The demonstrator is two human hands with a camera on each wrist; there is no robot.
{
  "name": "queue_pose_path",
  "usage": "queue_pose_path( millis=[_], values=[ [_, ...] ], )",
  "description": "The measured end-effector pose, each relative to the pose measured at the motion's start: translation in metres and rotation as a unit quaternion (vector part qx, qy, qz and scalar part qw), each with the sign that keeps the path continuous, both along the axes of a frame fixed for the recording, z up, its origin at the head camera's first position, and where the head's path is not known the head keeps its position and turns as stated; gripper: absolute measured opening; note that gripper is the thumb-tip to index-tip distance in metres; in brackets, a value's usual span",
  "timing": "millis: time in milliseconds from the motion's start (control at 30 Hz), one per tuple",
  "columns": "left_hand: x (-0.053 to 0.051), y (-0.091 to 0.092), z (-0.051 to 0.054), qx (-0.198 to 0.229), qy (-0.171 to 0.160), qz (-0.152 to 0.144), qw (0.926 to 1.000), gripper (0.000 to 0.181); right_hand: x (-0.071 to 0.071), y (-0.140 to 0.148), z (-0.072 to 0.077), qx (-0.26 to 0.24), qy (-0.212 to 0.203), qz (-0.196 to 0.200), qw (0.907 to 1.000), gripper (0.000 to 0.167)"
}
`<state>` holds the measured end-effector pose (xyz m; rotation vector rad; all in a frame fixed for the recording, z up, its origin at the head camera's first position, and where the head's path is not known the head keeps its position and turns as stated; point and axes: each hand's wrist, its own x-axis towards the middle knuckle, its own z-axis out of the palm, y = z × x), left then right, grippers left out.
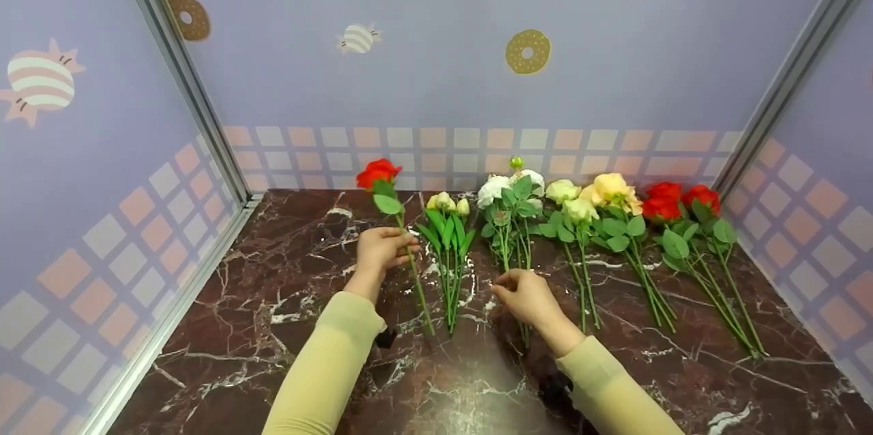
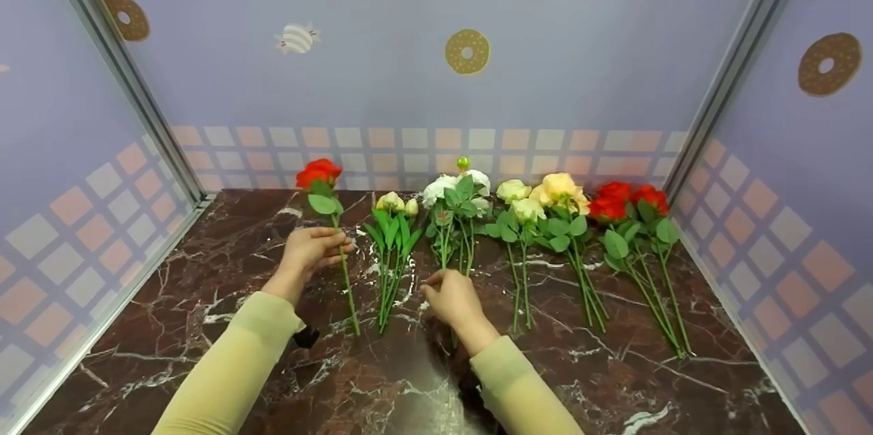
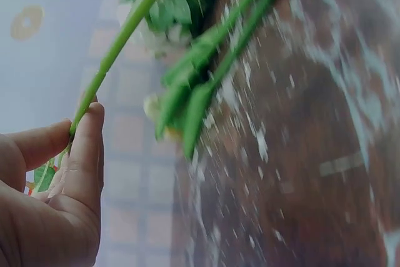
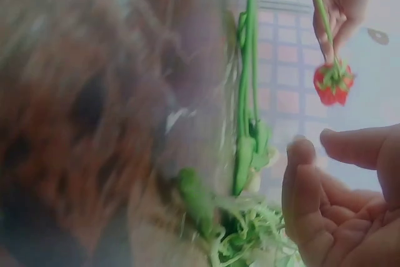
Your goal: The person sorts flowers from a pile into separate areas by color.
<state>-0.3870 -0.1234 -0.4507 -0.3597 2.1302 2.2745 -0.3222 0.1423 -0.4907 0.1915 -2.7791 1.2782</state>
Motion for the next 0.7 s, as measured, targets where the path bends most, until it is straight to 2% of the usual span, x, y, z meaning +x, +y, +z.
queue_pose_path(
  millis=[133,267,333,467,533,700],
  values=[
    [0.004,0.021,0.006,0.000,0.012,-0.021,0.9997,0.035,0.002,-0.007,0.004,-0.089,-0.028,0.038,0.9949,0.020],
    [0.009,0.041,0.007,0.009,0.023,-0.045,0.9987,0.034,0.004,-0.014,0.006,-0.176,-0.069,0.083,0.9784,0.031],
    [0.011,0.050,0.006,0.017,0.025,-0.055,0.9981,0.032,0.006,-0.017,0.005,-0.202,-0.084,0.108,0.9697,0.035],
    [0.015,0.064,0.002,0.005,0.024,-0.069,0.9973,0.033,0.010,-0.022,0.001,-0.235,-0.109,0.138,0.9560,0.038],
    [0.016,0.069,0.000,-0.007,0.024,-0.074,0.9970,0.036,0.011,-0.024,-0.002,-0.242,-0.112,0.137,0.9540,0.037],
    [0.019,0.076,-0.002,-0.008,0.032,-0.084,0.9959,0.037,0.013,-0.026,-0.004,-0.245,-0.095,0.118,0.9576,0.033]
  ],
)
